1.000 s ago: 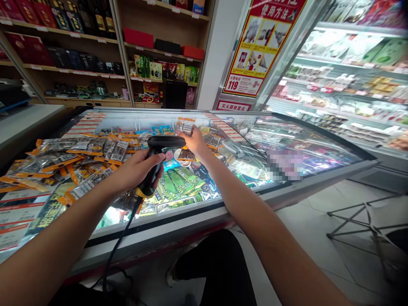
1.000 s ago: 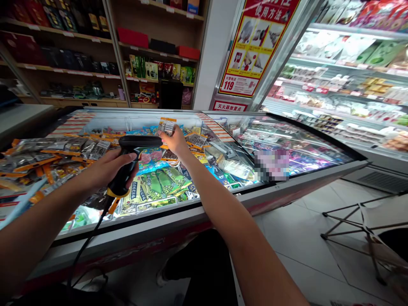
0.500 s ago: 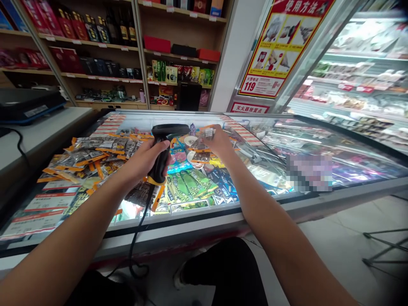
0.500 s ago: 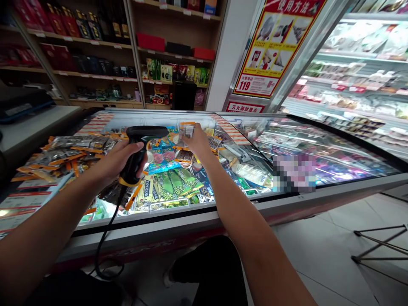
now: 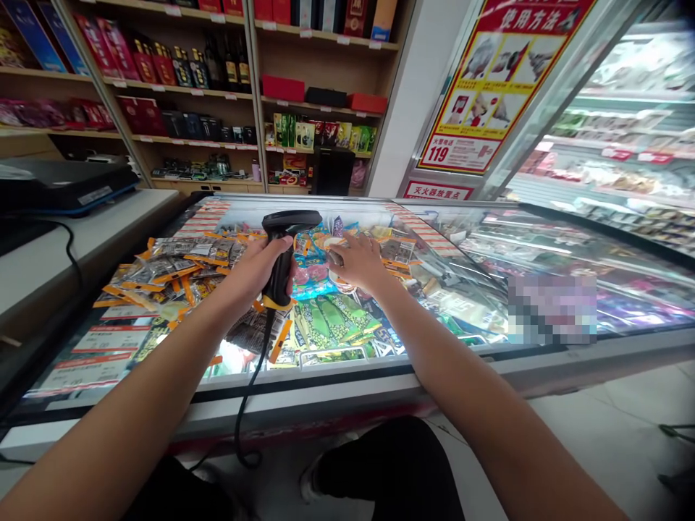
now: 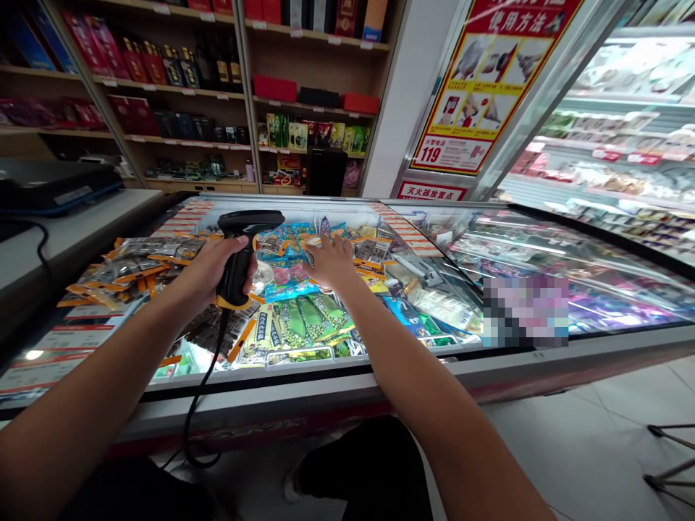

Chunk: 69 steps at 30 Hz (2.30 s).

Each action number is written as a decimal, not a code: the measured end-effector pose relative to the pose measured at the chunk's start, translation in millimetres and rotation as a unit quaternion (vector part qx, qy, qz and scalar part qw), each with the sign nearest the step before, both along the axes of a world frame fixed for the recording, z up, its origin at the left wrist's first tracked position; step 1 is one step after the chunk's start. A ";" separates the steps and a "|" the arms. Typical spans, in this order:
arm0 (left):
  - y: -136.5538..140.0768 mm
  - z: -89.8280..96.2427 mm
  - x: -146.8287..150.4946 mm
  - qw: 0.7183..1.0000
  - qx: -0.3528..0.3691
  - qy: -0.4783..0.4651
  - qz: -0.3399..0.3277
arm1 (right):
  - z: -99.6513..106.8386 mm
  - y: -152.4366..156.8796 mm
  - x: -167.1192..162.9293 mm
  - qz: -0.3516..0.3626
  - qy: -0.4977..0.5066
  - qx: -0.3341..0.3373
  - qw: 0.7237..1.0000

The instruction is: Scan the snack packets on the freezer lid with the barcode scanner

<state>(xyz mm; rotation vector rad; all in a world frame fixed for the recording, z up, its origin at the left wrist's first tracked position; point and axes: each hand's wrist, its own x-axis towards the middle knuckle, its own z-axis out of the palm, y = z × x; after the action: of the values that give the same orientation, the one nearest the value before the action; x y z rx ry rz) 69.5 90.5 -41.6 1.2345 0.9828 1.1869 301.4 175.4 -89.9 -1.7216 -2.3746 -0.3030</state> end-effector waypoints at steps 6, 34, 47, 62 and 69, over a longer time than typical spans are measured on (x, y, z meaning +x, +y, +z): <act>6.6 -3.8 -5.3 1.000 0.016 -0.005 -0.010 | -4.2 11.7 18.2 -0.034 -0.030 -0.055 0.997; -0.2 9.8 -4.7 0.999 0.028 0.027 -0.004 | 11.4 -40.8 -43.5 0.167 0.376 -0.321 0.853; -13.1 7.2 -8.8 0.967 -0.017 0.175 -0.184 | 25.0 10.8 19.6 0.082 0.761 -0.223 0.604; -10.6 7.3 -12.0 0.971 -0.015 0.166 -0.173 | 30.3 7.8 26.9 0.014 0.650 -0.161 0.742; -0.1 10.1 -15.4 0.997 0.020 0.054 -0.060 | 19.2 6.0 26.5 -0.060 0.148 0.026 0.987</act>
<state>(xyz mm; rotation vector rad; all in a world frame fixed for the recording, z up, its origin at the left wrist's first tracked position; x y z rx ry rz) 54.0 90.4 -31.5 1.3817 0.9533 1.0607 327.9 181.4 -70.7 -1.7508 -2.0427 -0.1140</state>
